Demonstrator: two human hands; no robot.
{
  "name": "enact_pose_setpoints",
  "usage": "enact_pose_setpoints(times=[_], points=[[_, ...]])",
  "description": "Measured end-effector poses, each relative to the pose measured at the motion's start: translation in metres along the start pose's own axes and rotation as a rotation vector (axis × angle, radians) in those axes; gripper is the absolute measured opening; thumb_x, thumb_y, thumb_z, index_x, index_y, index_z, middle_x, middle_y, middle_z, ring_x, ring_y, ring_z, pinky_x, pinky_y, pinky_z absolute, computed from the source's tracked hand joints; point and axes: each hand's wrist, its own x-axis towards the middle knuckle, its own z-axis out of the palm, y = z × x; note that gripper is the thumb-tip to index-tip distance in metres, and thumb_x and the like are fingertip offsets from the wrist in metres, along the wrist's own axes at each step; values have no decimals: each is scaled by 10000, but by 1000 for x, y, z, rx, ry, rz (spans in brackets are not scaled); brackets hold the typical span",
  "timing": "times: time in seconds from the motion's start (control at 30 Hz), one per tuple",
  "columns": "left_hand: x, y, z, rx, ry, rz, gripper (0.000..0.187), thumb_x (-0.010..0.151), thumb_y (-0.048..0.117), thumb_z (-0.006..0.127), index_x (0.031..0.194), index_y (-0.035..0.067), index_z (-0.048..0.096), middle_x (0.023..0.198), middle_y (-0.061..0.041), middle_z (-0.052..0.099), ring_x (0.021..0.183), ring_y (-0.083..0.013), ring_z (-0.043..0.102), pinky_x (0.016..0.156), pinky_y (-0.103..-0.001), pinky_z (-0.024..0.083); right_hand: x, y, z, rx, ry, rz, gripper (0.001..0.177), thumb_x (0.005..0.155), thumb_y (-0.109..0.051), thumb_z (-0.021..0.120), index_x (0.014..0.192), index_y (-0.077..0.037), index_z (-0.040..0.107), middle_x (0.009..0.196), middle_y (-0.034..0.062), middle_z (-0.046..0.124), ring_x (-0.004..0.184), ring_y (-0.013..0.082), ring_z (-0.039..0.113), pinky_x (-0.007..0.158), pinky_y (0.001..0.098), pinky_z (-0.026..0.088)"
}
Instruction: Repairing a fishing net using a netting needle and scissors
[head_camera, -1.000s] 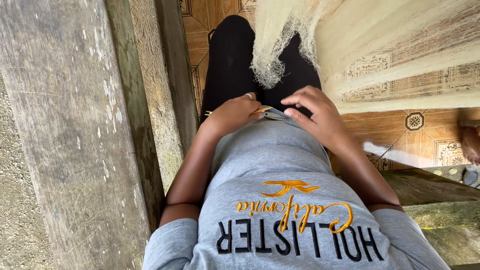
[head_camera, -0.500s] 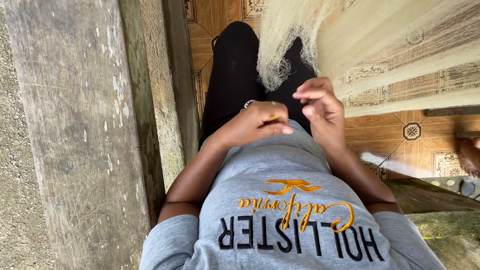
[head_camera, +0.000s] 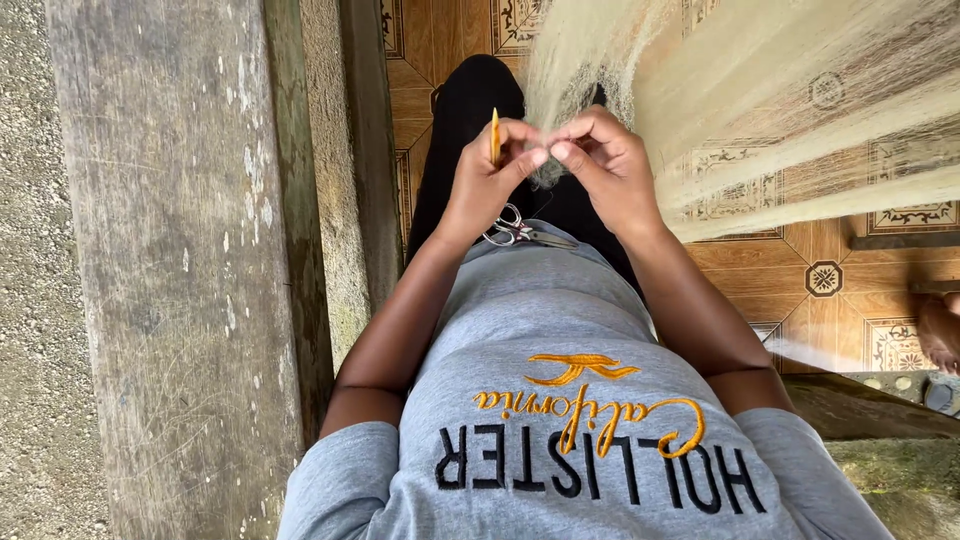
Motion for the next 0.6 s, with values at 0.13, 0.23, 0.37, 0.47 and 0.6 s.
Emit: enact_pose_setpoints(times=[0.13, 0.23, 0.37, 0.47, 0.6], points=[[1, 12, -2, -75, 10, -21, 86, 962, 144, 729, 963, 138, 643, 904, 47, 609, 822, -51, 542, 778, -211, 450, -4, 2, -14, 46, 78, 142, 86, 1031, -194, 663, 1030, -110, 681, 959, -22, 655, 878, 54, 552, 821, 205, 444], [1, 8, -9, -105, 57, -27, 68, 965, 137, 730, 953, 134, 662, 923, 34, 628, 864, -54, 573, 824, -213, 471, -5, 9, -27, 277, 141, 62, 108, 1080, -197, 616, 1072, -102, 564, 969, 56, 618, 899, 122, 580, 817, 241, 453], [3, 3, -12, -165, 93, -42, 64, 962, 175, 728, 955, 132, 682, 943, 24, 680, 906, -67, 604, 872, -230, 469, -7, -4, -32, 401, 98, 111, 157, 1108, -239, 531, 1040, -101, 500, 936, 43, 535, 859, 161, 584, 859, 271, 508], [1, 11, -11, -118, 97, -41, 57, 975, 159, 724, 1001, 137, 678, 971, 44, 668, 895, -49, 579, 862, -213, 462, -12, -15, -23, 421, 12, 148, 154, 1123, -224, 494, 1056, -86, 498, 877, 57, 526, 837, 168, 561, 844, 286, 520], [-8, 21, -16, -56, 121, -31, 302, 1004, 65, 675, 1267, 145, 550, 864, 33, 490, 756, -45, 421, 715, -214, 356, -19, -24, -9, 331, -33, 123, 119, 1136, -142, 436, 1066, -66, 495, 909, 70, 543, 861, 164, 572, 866, 282, 525]])
